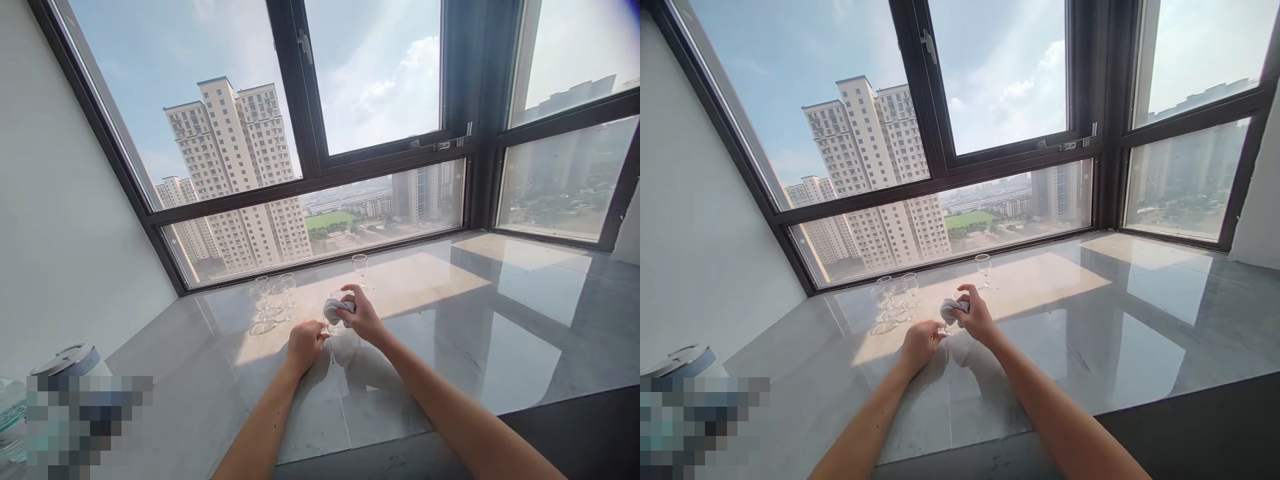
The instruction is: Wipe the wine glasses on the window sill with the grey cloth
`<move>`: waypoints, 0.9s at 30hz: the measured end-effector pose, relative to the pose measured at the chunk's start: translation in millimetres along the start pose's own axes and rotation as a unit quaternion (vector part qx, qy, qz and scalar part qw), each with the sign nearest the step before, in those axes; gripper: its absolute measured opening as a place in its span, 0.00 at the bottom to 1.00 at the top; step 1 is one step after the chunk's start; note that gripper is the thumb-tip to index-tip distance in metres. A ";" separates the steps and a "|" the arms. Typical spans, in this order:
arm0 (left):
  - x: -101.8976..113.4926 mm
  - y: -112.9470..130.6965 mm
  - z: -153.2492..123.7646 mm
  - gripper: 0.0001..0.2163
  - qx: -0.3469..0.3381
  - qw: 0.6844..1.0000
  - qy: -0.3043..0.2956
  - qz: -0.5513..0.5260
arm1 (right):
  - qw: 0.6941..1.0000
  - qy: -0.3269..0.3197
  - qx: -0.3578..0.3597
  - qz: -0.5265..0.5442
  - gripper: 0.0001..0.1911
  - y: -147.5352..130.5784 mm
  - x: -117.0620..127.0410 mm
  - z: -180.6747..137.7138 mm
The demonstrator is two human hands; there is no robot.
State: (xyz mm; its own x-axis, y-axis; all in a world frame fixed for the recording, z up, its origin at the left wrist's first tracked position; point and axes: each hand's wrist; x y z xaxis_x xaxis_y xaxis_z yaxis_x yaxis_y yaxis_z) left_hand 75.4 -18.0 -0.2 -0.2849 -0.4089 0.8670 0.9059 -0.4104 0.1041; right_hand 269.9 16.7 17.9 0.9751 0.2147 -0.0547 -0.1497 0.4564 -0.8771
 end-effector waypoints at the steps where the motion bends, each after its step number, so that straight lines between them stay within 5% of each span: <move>1: 1.0 1.0 -0.1 0.08 -0.014 1.000 0.005 0.006 | 1.000 0.022 0.004 -0.014 0.25 0.3 2.5 1.7; 7: 7.4 0.5 -1.3 0.07 -0.020 0.997 0.071 0.009 | 0.989 0.145 -0.007 -0.028 0.24 2.5 23.4 11.8; 12: 7.7 -8.0 -1.6 0.10 0.051 0.993 0.102 -0.012 | 0.996 0.069 -0.053 0.009 0.26 2.1 26.6 10.6; 16: 9.5 -16.3 -3.4 0.07 0.031 0.996 0.076 0.022 | 0.994 0.009 -0.101 0.038 0.27 -2.1 26.1 7.0; 27: 10.8 -18.5 -1.8 0.10 0.058 0.988 0.109 0.088 | 0.985 0.066 -0.130 0.094 0.30 -0.5 25.7 7.5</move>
State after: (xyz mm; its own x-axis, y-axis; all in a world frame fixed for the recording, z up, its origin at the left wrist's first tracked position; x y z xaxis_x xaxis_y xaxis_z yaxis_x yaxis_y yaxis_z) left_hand 55.0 -16.3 6.4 -0.1699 -0.6365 0.7523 0.9735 -0.2272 0.0277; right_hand 293.8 28.4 20.5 0.9495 0.1530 -0.2739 -0.2992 0.1783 -0.9374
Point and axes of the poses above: each hand's wrist, its own z-axis towards the middle knuckle, its own x-axis out of the back of the hand, y = z × x, and after that the axes turned 5 degrees about z, right-handed
